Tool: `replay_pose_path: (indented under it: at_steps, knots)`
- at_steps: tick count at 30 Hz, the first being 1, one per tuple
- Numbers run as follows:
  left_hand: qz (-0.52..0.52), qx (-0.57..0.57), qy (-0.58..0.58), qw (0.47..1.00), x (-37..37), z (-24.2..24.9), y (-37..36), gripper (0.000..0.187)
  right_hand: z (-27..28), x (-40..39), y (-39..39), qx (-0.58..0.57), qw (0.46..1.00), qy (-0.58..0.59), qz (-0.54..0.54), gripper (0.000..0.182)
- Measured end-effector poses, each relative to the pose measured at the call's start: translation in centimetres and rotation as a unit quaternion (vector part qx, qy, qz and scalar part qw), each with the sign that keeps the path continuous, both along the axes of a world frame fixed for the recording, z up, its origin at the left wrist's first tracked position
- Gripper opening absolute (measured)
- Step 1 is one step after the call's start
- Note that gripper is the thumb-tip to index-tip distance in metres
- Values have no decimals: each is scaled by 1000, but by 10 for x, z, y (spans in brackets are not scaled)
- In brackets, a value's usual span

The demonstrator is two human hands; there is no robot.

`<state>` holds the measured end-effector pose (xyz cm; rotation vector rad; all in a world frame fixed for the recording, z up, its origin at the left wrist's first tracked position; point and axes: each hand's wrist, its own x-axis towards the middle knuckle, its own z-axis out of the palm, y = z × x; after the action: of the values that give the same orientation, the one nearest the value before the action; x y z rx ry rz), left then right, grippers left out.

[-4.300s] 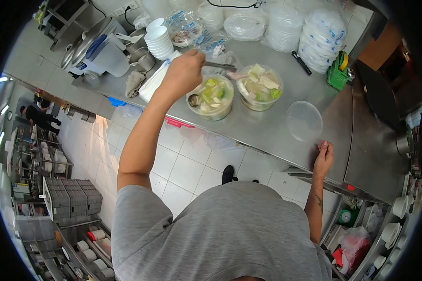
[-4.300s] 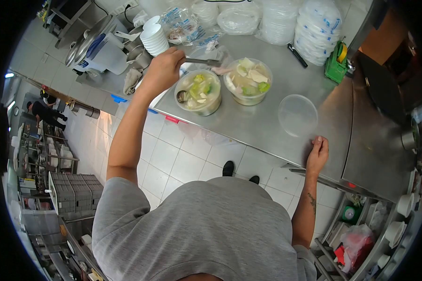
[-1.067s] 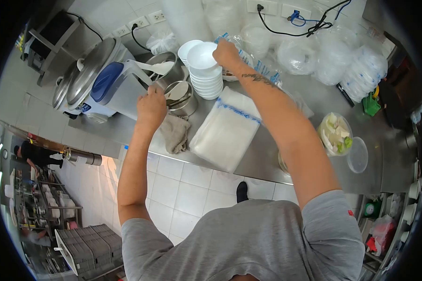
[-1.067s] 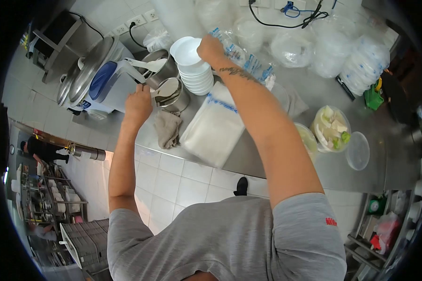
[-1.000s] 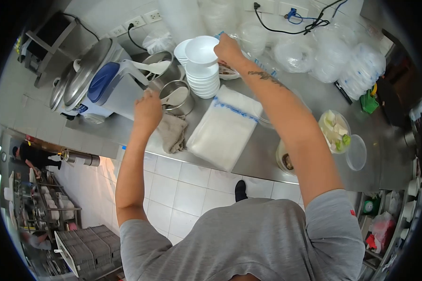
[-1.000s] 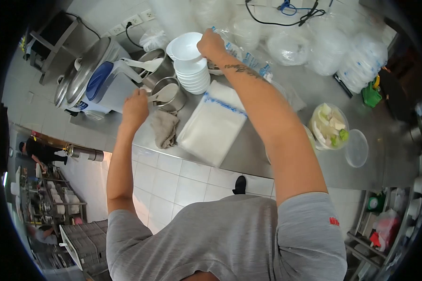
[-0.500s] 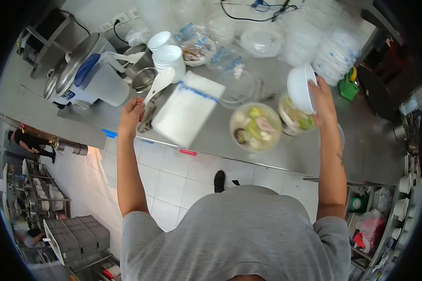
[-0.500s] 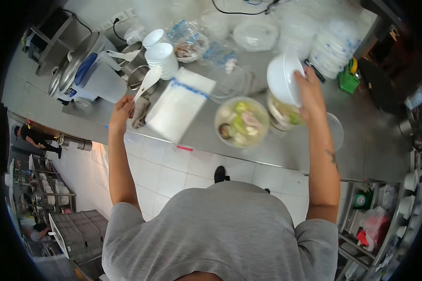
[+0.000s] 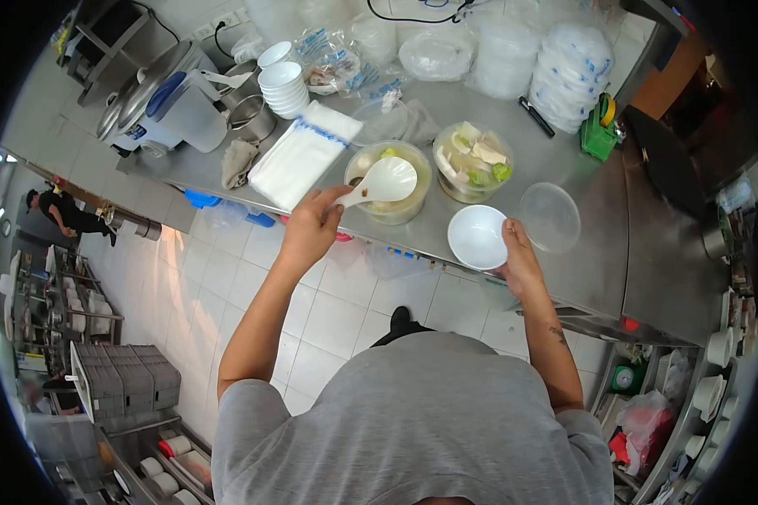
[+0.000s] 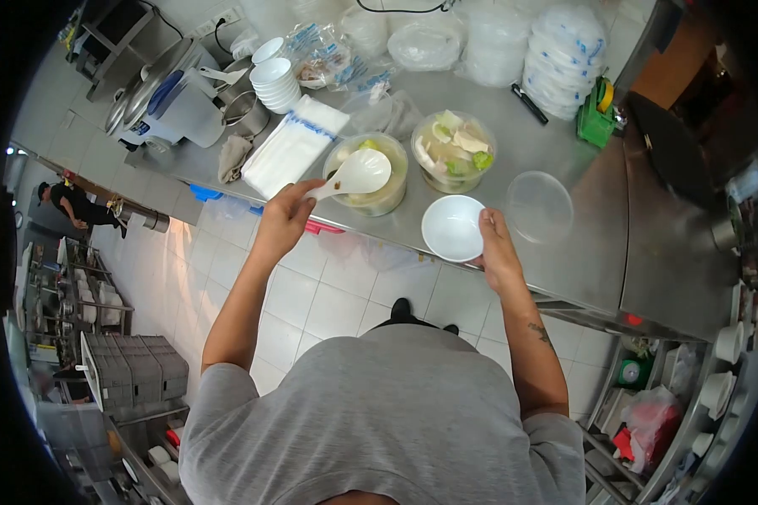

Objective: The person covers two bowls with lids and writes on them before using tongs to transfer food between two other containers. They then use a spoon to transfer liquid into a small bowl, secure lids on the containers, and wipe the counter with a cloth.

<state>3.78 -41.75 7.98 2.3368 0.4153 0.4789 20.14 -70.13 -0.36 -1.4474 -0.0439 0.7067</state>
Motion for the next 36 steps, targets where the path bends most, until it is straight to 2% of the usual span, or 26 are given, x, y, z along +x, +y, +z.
replay_pose_path:
  at_steps: [5, 8, 14, 20, 23, 26, 29, 31, 36]
  knots:
    - [13, 62, 25, 998, 6, -11, -2, 31, 1, -9, 17, 12, 998, 28, 48, 52]
    - [14, 70, -5, 997, 6, -19, -1, 30, 0, -10, 23, 26, 997, 26, 62, 54]
    - [17, 48, 26, 998, 6, -23, 3, 29, -3, -12, 37, 44, 997, 20, 63, 58]
    - [-3, 12, 6, 1000, 9, -35, 14, 28, 2, -15, 50, 56, 998, -2, 25, 60]
    - [18, -109, 43, 993, 11, -34, 18, 29, -3, -12, 52, 44, 999, -3, 22, 59]
    - [35, -164, 96, 981, 13, -25, 17, 29, -6, -9, 53, 40, 998, 17, 33, 57]
    - [32, -175, 101, 979, 15, -15, 14, 29, -10, -8, 57, 60, 998, 6, 19, 57]
    - [4, -180, 58, 982, 17, -15, 11, 29, -10, -11, 64, 75, 997, -11, -10, 58]
    - [-40, -159, 34, 986, 19, -14, -1, 30, 0, -12, 63, 86, 996, 12, -16, 58]
